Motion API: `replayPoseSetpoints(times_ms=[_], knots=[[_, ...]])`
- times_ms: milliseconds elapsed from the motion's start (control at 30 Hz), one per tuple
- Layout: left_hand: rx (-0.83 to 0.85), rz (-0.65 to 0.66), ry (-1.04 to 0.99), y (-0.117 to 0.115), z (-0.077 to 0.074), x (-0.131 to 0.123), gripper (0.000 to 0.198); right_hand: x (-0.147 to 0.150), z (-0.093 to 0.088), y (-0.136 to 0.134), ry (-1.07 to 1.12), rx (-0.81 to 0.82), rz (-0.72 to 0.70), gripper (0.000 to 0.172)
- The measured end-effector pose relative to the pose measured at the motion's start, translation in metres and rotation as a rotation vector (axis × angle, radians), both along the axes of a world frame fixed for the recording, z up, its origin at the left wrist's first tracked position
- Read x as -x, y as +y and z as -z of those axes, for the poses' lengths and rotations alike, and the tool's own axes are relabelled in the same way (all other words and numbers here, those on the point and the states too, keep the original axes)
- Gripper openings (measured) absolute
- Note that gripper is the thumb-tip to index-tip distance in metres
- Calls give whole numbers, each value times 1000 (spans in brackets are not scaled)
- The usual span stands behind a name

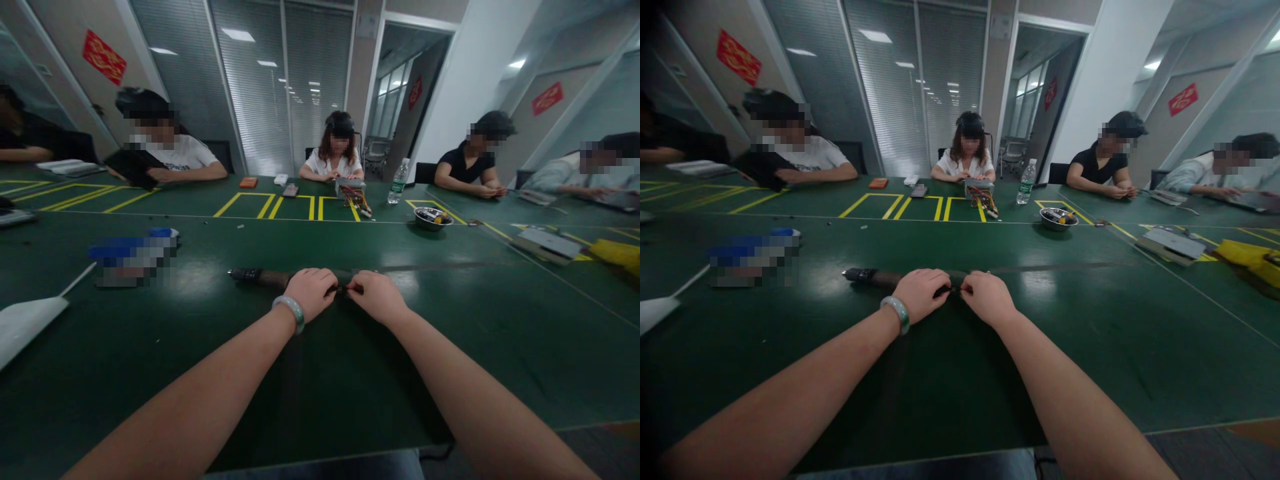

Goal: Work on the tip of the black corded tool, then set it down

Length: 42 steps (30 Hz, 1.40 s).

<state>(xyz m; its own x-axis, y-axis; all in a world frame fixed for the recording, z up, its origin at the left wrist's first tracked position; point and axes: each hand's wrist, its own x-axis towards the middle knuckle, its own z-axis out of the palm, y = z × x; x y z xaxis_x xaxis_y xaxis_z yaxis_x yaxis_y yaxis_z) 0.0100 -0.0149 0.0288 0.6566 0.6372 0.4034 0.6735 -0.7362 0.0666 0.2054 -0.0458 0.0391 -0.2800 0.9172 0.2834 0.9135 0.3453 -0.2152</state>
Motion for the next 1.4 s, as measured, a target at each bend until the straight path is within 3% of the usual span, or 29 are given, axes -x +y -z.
replayPoseSetpoints(times_ms=[600,800,1400], knots=[[77,3,-32,3,0,3,12,0,-4,-4,171,98,-12,11],[90,-1,-21,4,1,2,13,5,2,-3,184,65,47,11],[90,-44,-49,2,-1,0,12,13,4,2,-153,-156,-105,17]])
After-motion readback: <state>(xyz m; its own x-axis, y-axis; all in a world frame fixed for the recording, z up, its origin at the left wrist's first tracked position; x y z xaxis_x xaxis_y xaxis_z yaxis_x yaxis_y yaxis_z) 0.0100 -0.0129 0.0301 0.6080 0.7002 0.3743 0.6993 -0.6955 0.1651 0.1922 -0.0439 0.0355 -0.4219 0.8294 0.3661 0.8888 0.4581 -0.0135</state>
